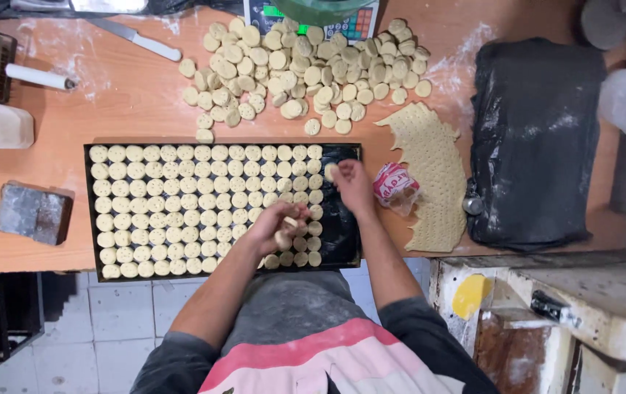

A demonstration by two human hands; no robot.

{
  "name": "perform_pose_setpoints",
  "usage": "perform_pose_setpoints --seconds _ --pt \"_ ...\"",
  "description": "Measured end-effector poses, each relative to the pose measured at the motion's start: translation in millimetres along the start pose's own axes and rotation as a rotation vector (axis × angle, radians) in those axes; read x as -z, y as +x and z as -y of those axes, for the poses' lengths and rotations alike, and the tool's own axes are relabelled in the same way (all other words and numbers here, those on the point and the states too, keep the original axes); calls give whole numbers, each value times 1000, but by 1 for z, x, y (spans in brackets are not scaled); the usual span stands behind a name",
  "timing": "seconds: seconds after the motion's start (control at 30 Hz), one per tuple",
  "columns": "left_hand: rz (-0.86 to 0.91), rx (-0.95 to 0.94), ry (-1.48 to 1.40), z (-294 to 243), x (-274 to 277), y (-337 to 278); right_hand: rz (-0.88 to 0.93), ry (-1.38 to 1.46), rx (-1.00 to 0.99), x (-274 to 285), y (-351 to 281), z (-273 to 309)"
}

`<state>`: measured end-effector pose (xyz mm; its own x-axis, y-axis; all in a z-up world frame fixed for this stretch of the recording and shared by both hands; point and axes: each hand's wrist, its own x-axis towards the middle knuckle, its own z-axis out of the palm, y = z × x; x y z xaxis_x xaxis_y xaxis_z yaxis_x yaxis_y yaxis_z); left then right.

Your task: The recorder is arranging small pre-cut round pieces of dough onto a baking tray in a grid pattern.

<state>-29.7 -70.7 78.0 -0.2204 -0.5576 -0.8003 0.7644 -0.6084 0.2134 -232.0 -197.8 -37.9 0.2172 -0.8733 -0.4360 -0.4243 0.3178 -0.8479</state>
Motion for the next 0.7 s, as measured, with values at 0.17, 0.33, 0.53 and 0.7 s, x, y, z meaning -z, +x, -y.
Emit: perform_pose_setpoints --seconds 0.17,0.33,0.53,0.7 --pt "91 201 58 37 29 0 9 -340 -21 -7 24 35" --pt "36 235 178 24 20 0 -65 -288 98 -17 27 28" --pt "13 68 196 -10 11 22 3 -477 226 -5 1 71" --pt "-28 -13 191 7 32 69 346 -495 433 -11 -44 73"
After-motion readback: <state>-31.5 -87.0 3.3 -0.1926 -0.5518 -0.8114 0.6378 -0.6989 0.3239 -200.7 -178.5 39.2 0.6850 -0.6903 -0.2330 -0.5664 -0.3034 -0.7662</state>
